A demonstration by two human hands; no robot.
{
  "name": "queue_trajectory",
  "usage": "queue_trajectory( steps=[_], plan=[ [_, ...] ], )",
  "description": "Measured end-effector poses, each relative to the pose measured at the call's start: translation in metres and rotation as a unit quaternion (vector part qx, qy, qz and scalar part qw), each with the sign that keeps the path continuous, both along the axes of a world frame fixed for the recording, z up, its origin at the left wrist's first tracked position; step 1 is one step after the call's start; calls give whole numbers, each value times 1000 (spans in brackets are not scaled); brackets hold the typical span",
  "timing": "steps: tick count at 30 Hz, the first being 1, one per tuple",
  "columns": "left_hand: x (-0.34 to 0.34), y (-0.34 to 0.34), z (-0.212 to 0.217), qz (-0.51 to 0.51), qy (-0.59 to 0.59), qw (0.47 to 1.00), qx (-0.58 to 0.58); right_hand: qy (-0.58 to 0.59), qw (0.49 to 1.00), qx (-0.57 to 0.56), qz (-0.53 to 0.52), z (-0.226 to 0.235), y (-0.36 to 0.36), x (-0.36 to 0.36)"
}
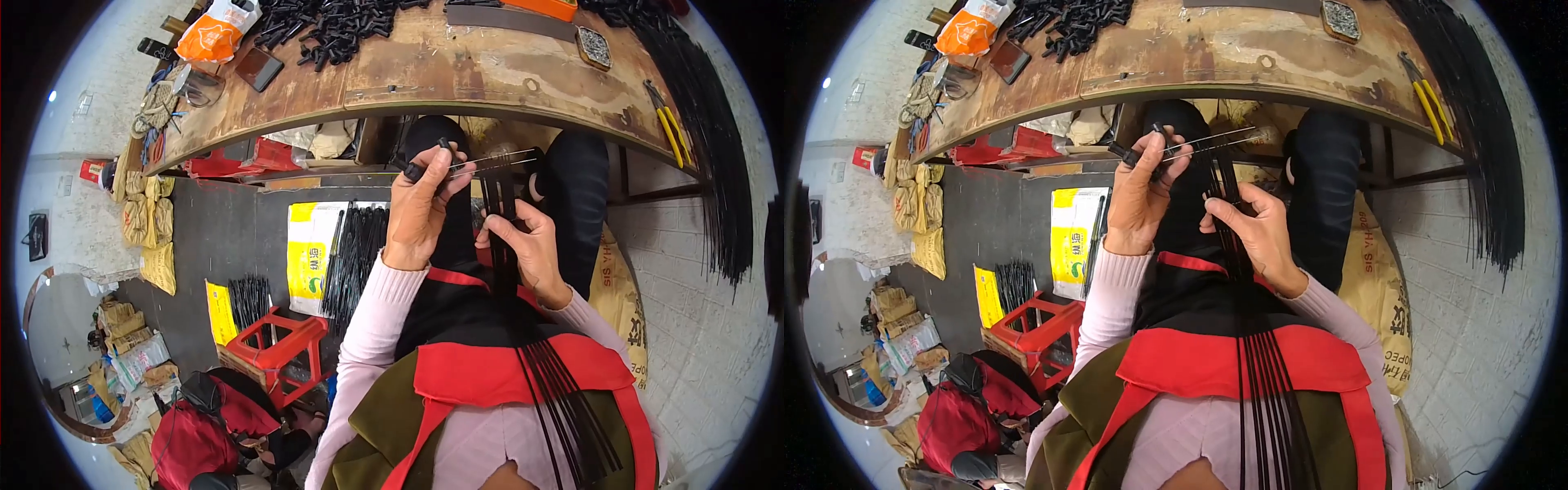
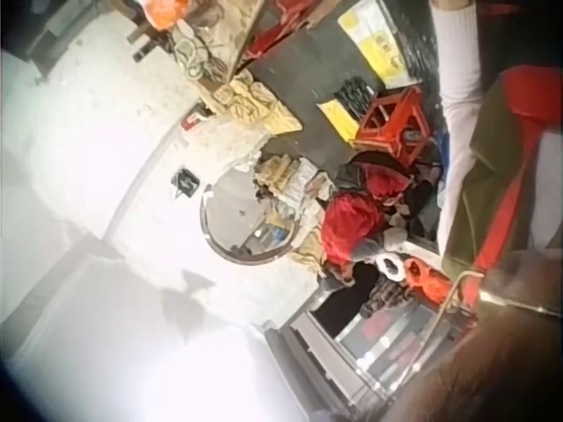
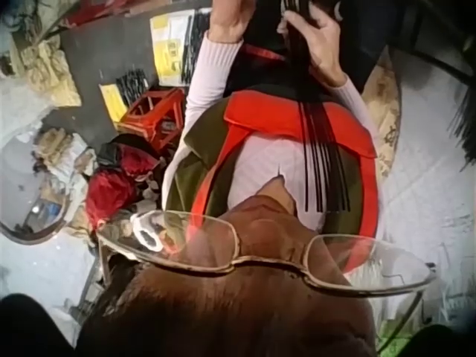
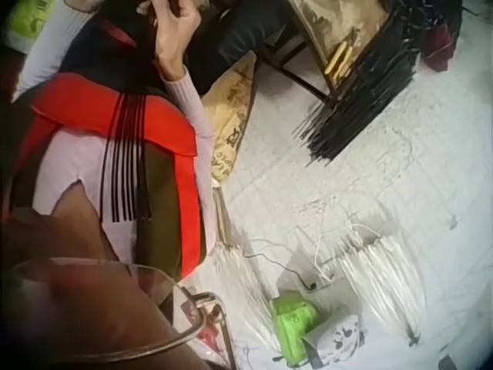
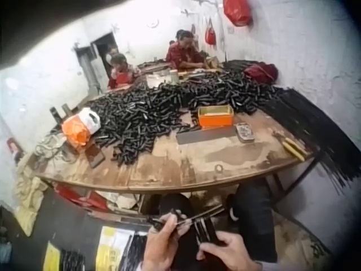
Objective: Assembling, bundling, and cutting black wires using pliers at an industrial workbench.
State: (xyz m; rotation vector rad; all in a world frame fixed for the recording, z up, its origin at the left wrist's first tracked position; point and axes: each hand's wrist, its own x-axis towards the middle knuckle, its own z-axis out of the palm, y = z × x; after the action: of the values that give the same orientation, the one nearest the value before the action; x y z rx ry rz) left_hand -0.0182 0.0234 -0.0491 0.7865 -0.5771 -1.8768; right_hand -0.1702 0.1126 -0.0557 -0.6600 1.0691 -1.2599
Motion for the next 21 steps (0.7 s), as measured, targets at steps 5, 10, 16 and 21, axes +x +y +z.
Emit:
queue_trajectory(
  steps=[5, 10, 16, 21],
  plan=[
    [-3, 1, 2, -10, -17, 1000, 7, -10, 1000, 8, 8, 2, 1, -1],
    [-8, 1, 3, -20, -18, 1000, 3, -22, 1000, 10, 13, 1, 3, -4],
    [-9, 2, 6, -20, -17, 1000, 0, -17, 1000, 14, 17, 3, 4, -5],
    [-10, 4, 8, -35, -14, 999, 5, -12, 1000, 12, 9, 0, 4, -5]
  ],
)
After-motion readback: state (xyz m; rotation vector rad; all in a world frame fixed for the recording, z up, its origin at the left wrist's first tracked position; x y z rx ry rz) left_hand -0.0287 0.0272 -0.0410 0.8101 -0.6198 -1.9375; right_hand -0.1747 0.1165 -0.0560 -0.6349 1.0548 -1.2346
